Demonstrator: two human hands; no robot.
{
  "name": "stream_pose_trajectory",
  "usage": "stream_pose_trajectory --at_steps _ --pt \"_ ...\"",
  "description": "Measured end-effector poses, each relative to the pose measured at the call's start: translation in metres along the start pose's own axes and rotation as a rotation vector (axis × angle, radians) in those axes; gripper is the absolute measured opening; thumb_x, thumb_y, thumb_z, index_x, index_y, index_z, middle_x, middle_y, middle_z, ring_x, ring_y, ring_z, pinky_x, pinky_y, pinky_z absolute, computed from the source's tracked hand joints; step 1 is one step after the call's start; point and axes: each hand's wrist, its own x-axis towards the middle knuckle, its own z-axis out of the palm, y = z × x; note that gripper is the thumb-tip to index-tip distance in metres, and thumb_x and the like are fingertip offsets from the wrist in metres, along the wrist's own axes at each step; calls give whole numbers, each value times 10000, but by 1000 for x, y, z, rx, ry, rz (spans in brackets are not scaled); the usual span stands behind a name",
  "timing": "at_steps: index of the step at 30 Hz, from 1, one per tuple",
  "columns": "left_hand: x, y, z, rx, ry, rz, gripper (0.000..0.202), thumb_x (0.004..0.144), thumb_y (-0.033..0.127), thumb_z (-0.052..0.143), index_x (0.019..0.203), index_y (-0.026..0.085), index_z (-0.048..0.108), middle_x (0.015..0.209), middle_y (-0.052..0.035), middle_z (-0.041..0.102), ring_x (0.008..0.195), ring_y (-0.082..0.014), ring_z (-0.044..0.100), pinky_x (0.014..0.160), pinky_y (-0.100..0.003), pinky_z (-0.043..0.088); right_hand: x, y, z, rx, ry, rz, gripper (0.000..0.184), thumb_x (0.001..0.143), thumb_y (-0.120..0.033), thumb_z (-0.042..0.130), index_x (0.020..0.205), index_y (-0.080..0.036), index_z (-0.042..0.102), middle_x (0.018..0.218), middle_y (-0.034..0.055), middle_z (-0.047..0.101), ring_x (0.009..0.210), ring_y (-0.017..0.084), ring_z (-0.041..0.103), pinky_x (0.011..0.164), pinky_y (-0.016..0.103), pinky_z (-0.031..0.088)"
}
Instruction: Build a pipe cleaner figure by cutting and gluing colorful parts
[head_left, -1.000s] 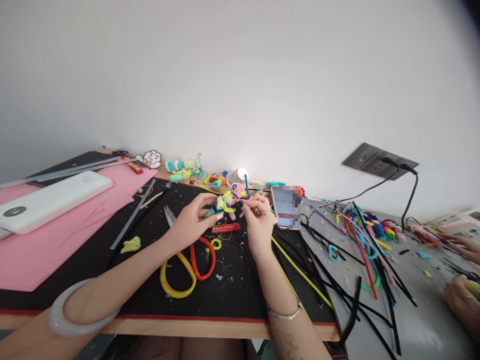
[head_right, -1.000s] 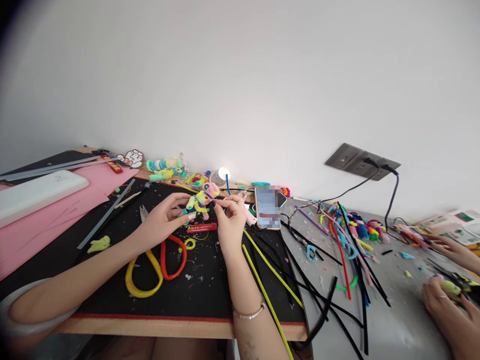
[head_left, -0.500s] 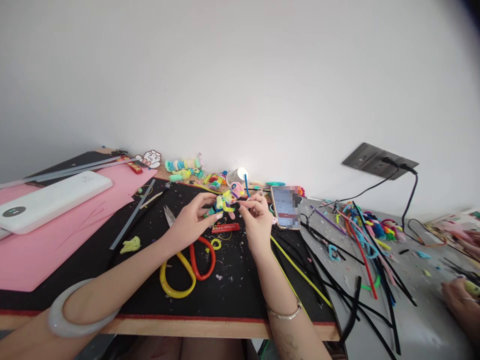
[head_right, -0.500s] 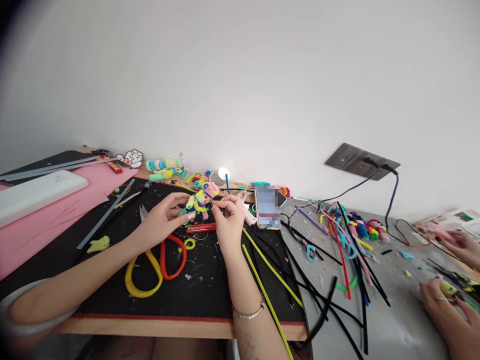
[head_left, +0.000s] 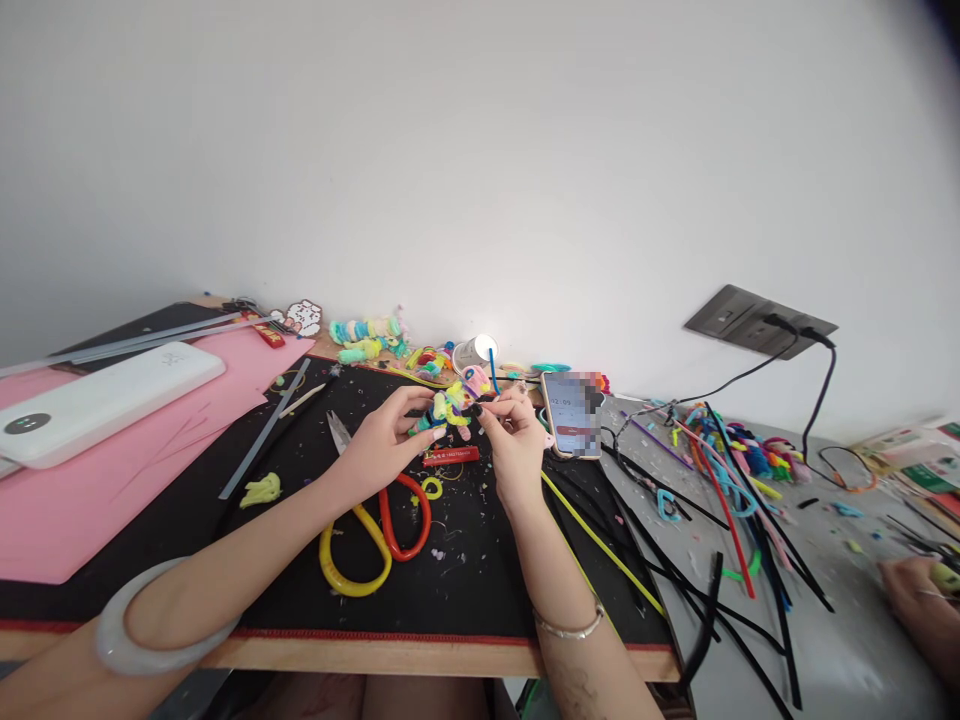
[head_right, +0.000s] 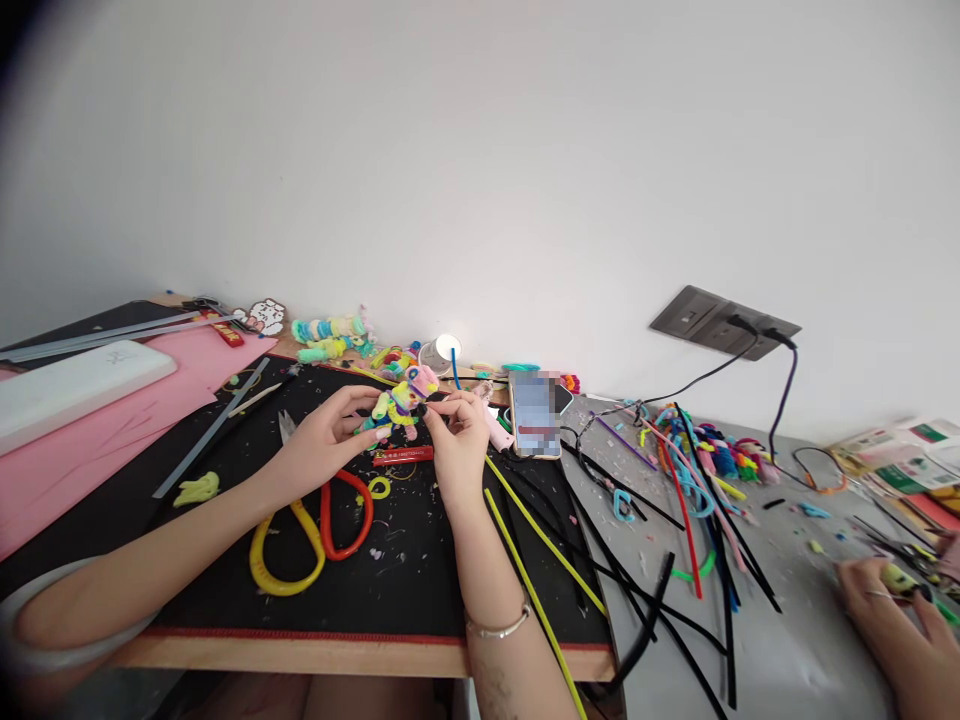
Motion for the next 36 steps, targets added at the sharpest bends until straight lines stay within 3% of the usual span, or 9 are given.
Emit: stream_pose_trajectory --at_steps 14,31,36 --pt "1 -4 0 -83 -26 -13 382 773 337 598 1109 212 467 1230 -91 555 1037 -220 602 883 -379 495 -1 1 0 19 -33 -2 30 707 -195 653 703 -175 631 863 26 513 837 155 503 707 284 384" --pt "1 -5 0 -102 -37 -42 409 768 374 601 1113 205 463 1223 -100 559 1053 -233 596 887 -389 494 -1 -2 -1 -73 -63 6 141 765 -314 606 745 -175 617 870 34 546 774 146 489 665 274 382" --pt "2 -7 0 -133 -33 -32 389 772 358 605 1101 205 465 1211 -94 564 1064 -228 588 904 -395 483 0 -4 -1 -123 -71 -30 75 757 -234 608 807 -184 632 888 33 540 769 144 482 645 268 371"
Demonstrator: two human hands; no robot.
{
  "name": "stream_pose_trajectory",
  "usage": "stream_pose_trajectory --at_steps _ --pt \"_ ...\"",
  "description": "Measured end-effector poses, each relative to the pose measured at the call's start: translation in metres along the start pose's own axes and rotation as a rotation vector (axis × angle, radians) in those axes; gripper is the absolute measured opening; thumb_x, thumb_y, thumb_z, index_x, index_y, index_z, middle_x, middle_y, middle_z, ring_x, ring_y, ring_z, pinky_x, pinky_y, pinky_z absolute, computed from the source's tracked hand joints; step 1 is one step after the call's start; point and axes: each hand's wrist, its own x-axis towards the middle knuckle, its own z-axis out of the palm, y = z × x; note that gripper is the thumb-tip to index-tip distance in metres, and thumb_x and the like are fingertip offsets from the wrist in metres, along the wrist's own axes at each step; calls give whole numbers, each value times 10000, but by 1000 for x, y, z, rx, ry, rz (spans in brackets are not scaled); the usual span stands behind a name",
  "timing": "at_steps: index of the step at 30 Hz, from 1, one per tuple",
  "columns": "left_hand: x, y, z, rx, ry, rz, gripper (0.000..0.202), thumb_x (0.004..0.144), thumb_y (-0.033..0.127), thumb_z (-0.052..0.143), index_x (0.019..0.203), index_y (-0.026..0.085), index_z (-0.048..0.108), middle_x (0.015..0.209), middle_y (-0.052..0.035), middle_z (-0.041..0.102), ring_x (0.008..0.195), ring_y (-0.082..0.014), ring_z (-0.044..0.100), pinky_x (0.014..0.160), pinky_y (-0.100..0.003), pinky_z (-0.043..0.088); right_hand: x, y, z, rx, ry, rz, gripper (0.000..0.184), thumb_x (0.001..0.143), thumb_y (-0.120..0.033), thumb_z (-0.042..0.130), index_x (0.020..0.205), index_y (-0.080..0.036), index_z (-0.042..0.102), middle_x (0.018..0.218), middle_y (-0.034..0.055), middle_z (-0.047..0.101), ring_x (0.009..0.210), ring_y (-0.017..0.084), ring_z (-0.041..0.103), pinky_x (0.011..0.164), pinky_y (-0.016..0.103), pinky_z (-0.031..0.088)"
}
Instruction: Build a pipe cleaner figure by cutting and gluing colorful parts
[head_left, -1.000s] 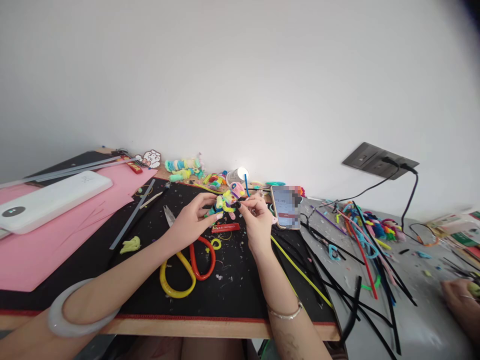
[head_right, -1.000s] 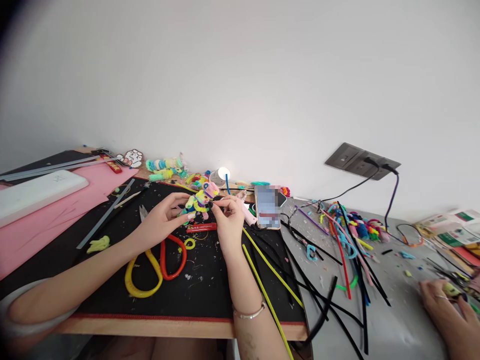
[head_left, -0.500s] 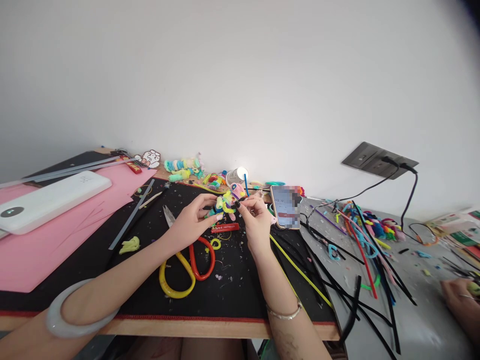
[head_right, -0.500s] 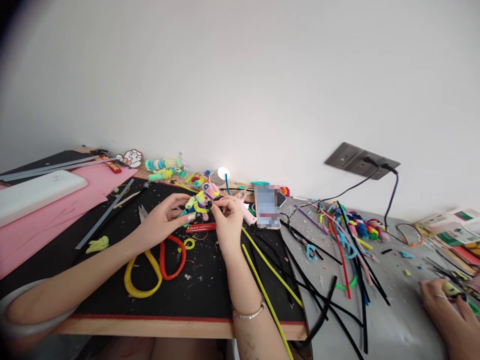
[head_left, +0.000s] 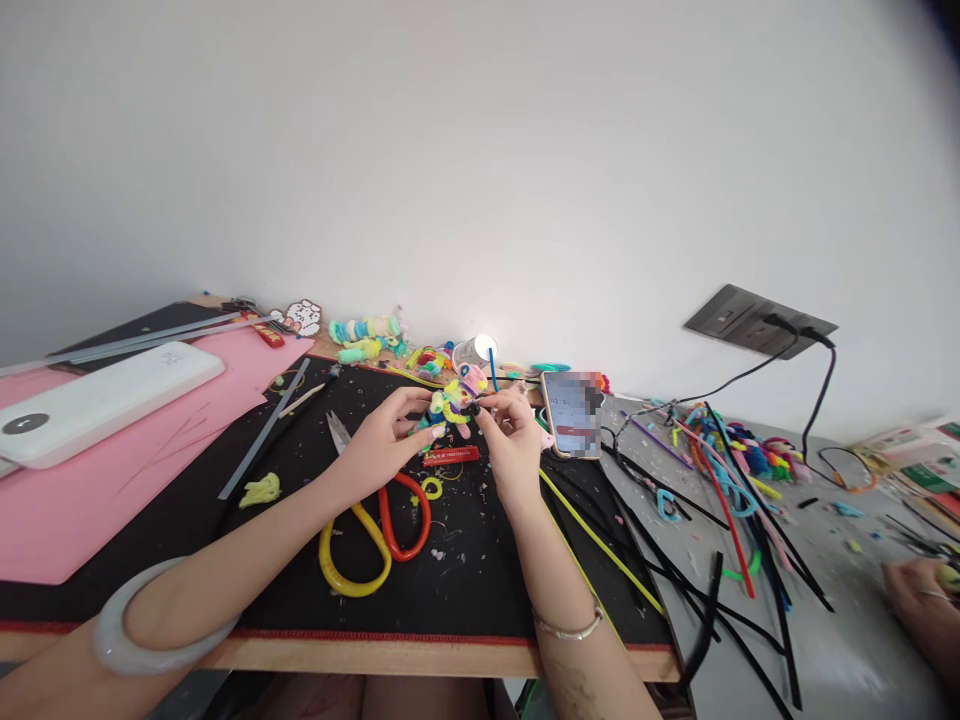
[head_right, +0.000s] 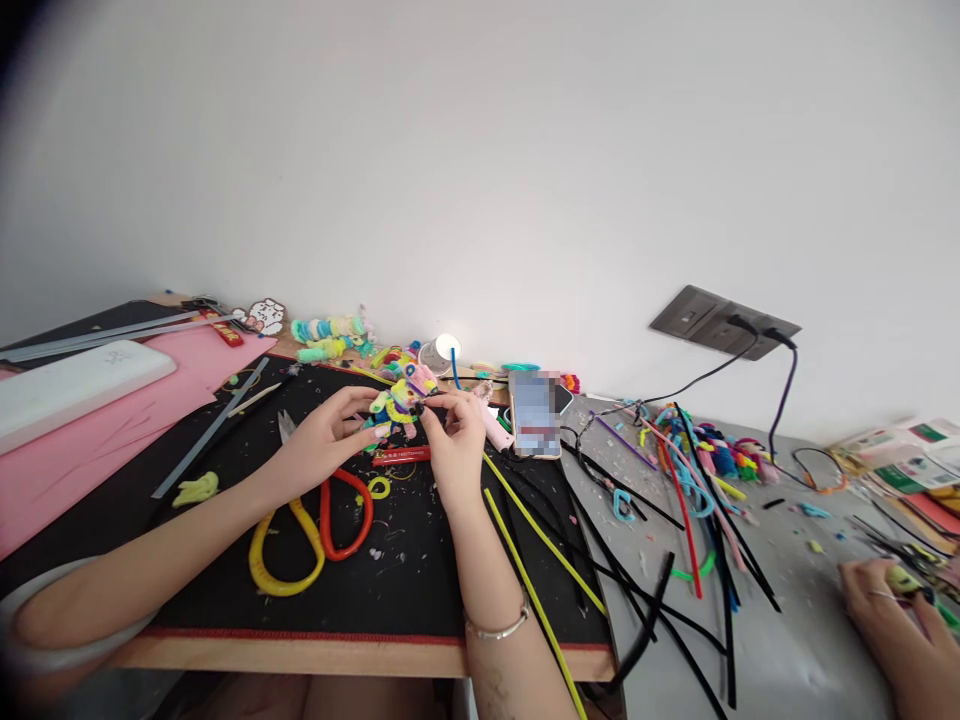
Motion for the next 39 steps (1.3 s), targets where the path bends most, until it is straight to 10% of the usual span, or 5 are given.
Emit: stream_pose_trajectory --at_steps 15,23,39 --pt "-1 6 0 57 14 9 393 766 388 600 1088 205 469 1205 -95 572 1045 -230 597 897 -393 486 -2 -6 1 -13 -7 -68 79 715 -184 623 777 -199 576 945 44 486 904 173 487 684 272 407" --pt "0 3 -1 40 13 0 404 767 388 604 1101 206 465 1214 -99 563 1053 -231 593 895 -388 484 -2 -5 -1 126 39 18 334 714 -212 633 1021 -226 501 966 15 508 655 98 402 603 228 385" --pt "0 2 -1 45 18 -1 404 766 388 600 1102 207 467 1192 -96 573 1030 -232 602 887 -399 488 -1 -12 2 376 53 84 304 773 -270 619 979 -235 398 819 19 685 865 167 641 854 362 443"
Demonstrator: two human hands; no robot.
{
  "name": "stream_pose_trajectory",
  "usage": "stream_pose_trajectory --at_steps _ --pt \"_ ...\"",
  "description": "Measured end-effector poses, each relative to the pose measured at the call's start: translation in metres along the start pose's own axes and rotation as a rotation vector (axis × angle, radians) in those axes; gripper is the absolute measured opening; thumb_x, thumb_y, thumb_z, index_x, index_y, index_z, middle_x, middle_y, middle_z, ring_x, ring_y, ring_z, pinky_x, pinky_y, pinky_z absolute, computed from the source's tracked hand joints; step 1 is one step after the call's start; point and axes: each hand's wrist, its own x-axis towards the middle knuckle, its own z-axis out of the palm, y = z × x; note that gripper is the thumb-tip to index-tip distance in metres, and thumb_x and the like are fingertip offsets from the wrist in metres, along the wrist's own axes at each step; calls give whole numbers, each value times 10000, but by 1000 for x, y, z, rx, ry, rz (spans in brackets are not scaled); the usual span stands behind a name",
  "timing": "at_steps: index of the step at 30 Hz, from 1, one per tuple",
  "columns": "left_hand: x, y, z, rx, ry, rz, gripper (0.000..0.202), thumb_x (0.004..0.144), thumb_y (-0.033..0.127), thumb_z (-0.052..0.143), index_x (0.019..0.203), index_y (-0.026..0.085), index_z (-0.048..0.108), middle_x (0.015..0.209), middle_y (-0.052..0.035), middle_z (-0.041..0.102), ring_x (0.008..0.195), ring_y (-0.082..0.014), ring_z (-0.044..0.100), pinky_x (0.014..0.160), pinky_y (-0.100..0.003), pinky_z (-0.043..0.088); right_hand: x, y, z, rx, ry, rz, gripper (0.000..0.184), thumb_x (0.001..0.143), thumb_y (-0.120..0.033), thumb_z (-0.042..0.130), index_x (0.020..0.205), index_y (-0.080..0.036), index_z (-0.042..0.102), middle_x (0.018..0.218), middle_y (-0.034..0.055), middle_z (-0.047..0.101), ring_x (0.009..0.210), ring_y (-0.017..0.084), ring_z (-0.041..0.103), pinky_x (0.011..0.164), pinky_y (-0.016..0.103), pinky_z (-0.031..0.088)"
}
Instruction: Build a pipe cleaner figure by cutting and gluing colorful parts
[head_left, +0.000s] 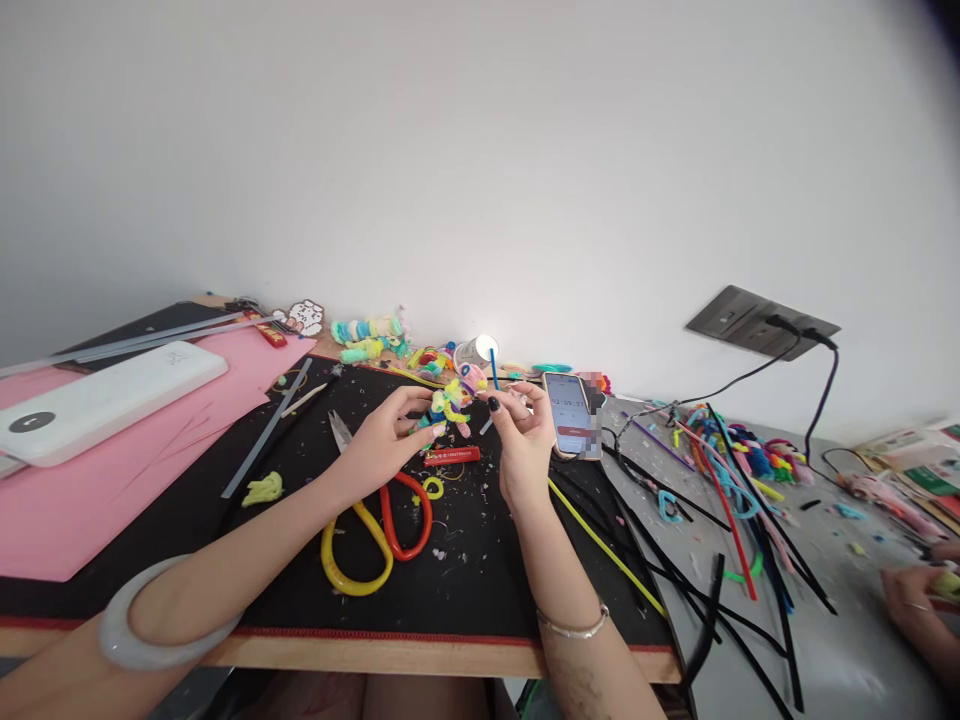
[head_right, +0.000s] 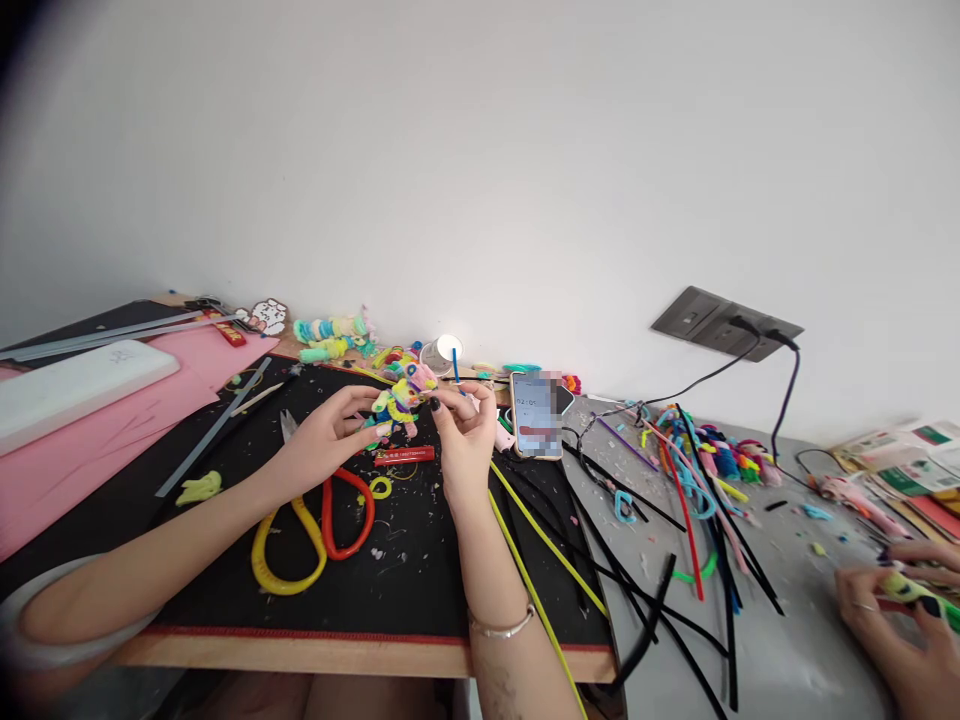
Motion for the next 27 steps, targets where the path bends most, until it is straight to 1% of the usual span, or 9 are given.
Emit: stream_pose_trajectory --at_steps 3,6,8,10,13,16,19,23,27 --pt "0 1 0 3 -2 7 391 770 372 600 1098 205 468 1187 -94 573 1033 -229 599 891 -398 487 1 2 -1 46 11 31 380 721 -252 671 986 -236 399 755 -19 646 763 148 642 801 335 470" --pt "-1 2 -1 13 10 10 388 772 383 600 1091 206 469 1185 -91 573 1043 -229 595 901 -398 483 2 4 -2 86 1 48 337 745 -243 640 991 -239 410 717 -57 570 636 110 615 711 287 473" --pt "-1 2 -1 21 20 13 391 770 388 600 1092 208 470 1194 -90 571 1042 -230 597 898 -398 486 2 5 -3 81 6 37 294 760 -231 619 980 -241 424 716 -70 533 557 75 556 630 244 445" --pt "-1 2 -1 30 28 15 394 767 386 601 1095 210 471 1197 -88 571 1029 -229 604 890 -395 492 2 6 -4 21 27 17 253 767 -233 609 961 -236 447 710 -71 510 513 56 478 551 211 392" --pt "-1 1 -1 56 48 12 409 761 383 603 1108 212 473 1194 -88 574 1000 -226 617 872 -393 504 2 8 -6 -170 28 -14 177 780 -262 593 930 -208 516 701 -51 485 509 63 392 497 212 324" --pt "-1 0 -1 85 67 11 414 759 381 601 1117 214 476 1194 -90 574 984 -226 623 862 -395 510 1 9 -7 -410 -48 -72 137 779 -261 592 895 -188 598 736 -19 503 532 81 358 510 234 313" --pt "-1 0 -1 128 71 23 398 761 369 598 1110 219 481 1178 -81 580 996 -223 617 863 -385 510 0 8 -7 -597 -104 -159 121 760 -226 611 875 -190 620 808 5 541 578 101 381 551 250 332" --pt "-2 1 0 160 46 53 389 771 357 590 1116 219 476 1176 -77 580 1014 -220 606 865 -374 509 0 7 -6 -729 -103 -223 56 774 -213 595 780 -181 550 770 3 524 653 128 428 613 265 347" --pt "-3 0 1 194 23 60 395 777 365 589 1127 225 470 1188 -74 575 1035 -216 597 894 -375 493 0 9 -6 -802 -151 -261 128 837 -215 509 715 -189 478 725 0 485 691 143 430 646 273 339"
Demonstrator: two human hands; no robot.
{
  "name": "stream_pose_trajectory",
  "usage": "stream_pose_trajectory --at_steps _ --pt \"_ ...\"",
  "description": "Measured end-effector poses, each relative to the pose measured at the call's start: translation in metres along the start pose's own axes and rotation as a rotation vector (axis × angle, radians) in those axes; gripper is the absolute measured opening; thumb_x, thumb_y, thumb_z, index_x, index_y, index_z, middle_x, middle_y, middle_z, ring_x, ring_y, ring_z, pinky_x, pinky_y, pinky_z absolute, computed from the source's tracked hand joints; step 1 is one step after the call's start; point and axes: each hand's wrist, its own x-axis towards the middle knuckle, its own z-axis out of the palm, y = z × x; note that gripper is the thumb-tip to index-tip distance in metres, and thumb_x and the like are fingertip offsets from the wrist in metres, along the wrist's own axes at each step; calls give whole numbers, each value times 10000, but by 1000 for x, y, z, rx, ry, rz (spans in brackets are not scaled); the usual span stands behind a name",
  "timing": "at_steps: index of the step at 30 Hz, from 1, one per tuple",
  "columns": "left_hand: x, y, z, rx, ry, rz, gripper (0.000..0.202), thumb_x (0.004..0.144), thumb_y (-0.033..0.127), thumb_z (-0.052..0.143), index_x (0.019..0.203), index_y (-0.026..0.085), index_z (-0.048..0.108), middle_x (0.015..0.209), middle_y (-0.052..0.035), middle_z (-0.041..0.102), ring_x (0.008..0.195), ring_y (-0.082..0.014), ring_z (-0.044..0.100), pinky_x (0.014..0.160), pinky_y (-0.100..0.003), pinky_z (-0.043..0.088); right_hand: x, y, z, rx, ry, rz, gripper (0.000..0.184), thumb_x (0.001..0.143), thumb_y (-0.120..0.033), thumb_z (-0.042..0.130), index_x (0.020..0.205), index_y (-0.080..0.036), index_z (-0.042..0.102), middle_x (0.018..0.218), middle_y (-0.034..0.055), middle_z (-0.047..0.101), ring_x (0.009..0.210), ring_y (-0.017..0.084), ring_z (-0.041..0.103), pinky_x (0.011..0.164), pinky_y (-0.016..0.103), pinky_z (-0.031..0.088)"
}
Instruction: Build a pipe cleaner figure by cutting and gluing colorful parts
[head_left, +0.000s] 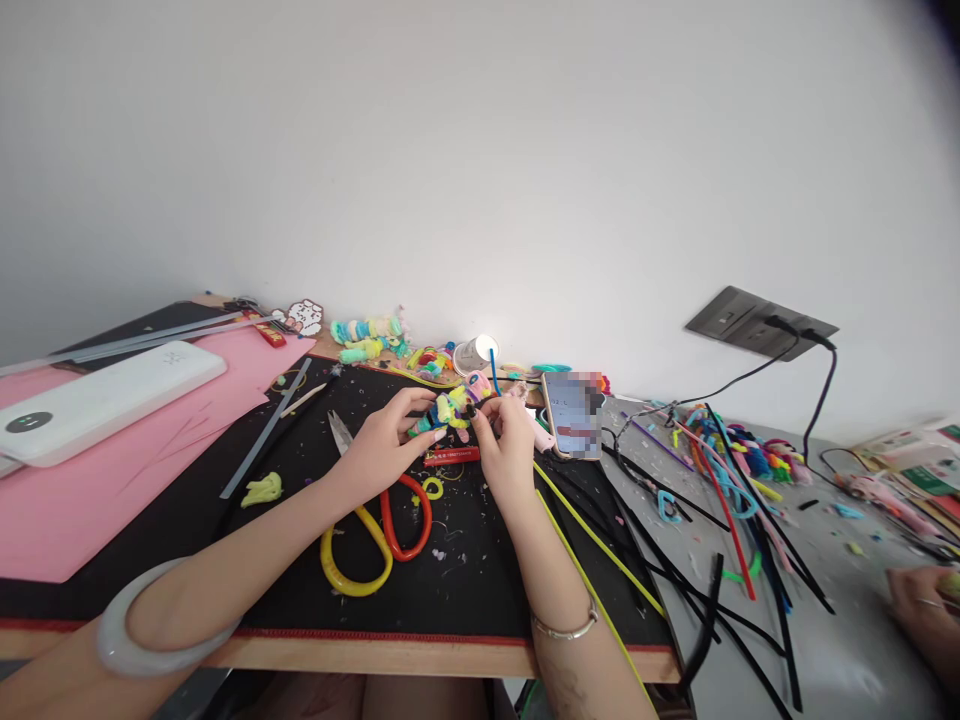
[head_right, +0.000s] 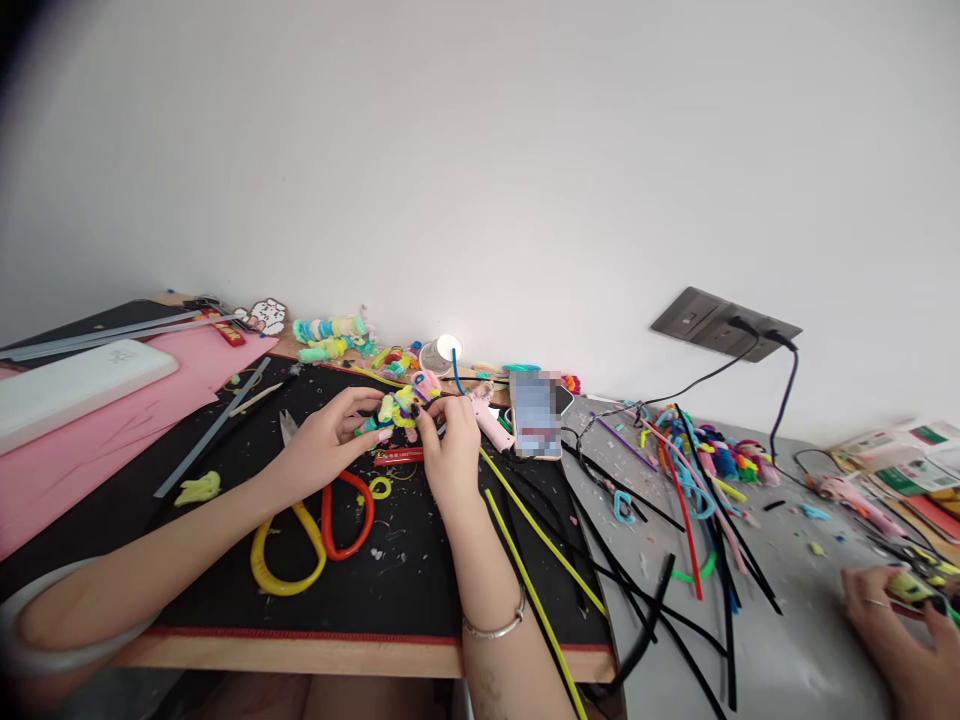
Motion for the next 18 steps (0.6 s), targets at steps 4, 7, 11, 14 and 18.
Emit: stream_pose_trajectory --at_steps 4,7,11,14,18 --pt "0 -1 0 52 -9 -2 406 775 371 594 1136 233 471 1185 -70 575 1068 -220 578 929 -386 468 -1 1 0 -21 -28 -42 145 855 -178 457 711 -193 464 714 0 456 701 149 424 650 272 332" --pt "0 -2 0 52 -11 1 417 772 383 594 1141 232 469 1186 -72 575 1073 -222 575 933 -388 466 -1 1 1 -13 -22 -61 166 869 -175 430 707 -193 463 720 4 448 700 148 419 650 272 329" --pt "1 -3 0 46 -8 3 425 765 378 598 1140 223 472 1175 -82 581 1077 -229 573 919 -389 474 -1 1 1 21 -4 -65 187 879 -176 411 695 -194 443 709 2 436 695 147 409 647 271 323" --pt "1 -3 1 35 -3 -3 422 765 385 592 1133 215 475 1172 -91 585 1063 -235 582 892 -390 489 -1 1 1 55 12 -46 198 877 -171 408 680 -193 422 699 -2 431 689 143 407 639 272 313" --pt "1 -1 1 19 8 -9 415 766 391 585 1126 214 479 1172 -90 590 1048 -237 591 879 -394 494 -2 1 -1 148 59 7 208 878 -216 437 672 -190 431 680 -13 434 668 134 407 630 267 314"
